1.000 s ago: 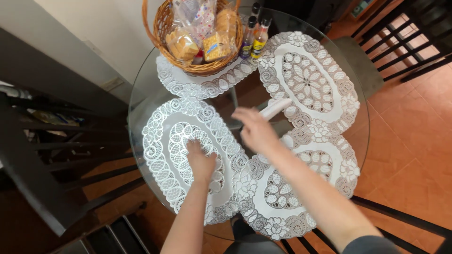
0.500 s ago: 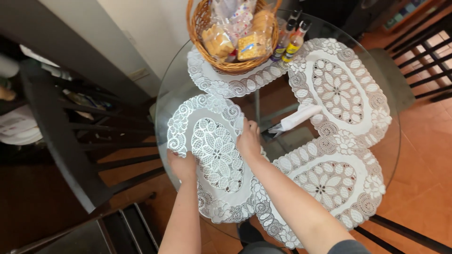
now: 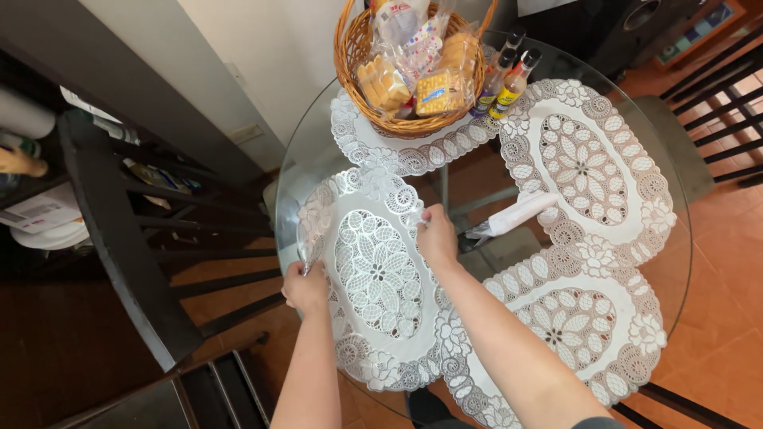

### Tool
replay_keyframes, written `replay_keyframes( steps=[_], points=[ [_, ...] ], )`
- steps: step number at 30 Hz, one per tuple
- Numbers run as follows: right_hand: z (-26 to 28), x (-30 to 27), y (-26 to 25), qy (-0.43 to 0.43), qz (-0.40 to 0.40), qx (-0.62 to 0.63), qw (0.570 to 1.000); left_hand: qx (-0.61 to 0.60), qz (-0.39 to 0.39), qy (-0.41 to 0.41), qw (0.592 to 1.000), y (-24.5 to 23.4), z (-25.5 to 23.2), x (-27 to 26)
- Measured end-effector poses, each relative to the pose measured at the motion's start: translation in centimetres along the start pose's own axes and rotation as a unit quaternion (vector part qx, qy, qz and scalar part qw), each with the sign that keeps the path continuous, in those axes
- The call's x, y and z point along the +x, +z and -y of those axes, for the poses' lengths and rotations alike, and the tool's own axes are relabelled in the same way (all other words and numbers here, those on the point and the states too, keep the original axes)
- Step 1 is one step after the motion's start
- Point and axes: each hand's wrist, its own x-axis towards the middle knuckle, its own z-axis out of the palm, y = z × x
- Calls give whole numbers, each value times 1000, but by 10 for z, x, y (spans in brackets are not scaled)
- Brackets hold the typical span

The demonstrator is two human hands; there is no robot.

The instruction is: The person is seen cleaning a glass table with a green cloth, then moving objects like hot sauce and fruit into a cart and back to the table.

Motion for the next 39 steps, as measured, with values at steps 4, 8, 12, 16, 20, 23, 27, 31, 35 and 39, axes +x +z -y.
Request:
replay_keyframes(
  steps=[4,8,12,16,20,23,27,31,35,39],
  points=[
    [-5,17,10,-137,-54,75,986,-95,-23,-32,995,5,2,3],
    [-15,43,20,-146,-64,52,986,-116,-43,54,991,28,15,20],
    [-10,35,16,-104,8,24,994,0,-82,260,962,-13,-40,-29],
    [-10,-9,4,-158,-16,1,987,150,116,267,945,-10,-64,-80],
    [-24,-68,-25,-238,-8,48,970,31,163,394,904,32,-18,-127],
    [-55,-96,-55,-198,-32,67,977,-27,223,465,857,48,13,-167],
    [-117,-104,-103,-162,-175,-12,971,23,322,454,830,23,-4,-217],
    [-170,-102,-120,-115,-291,-199,929,56,310,458,831,38,11,-227],
    [-183,-97,-116,-100,-239,-182,948,62,265,492,827,33,-12,-224],
    [-133,-83,-107,5,-110,100,989,74,270,477,833,37,-35,-212]
  ],
)
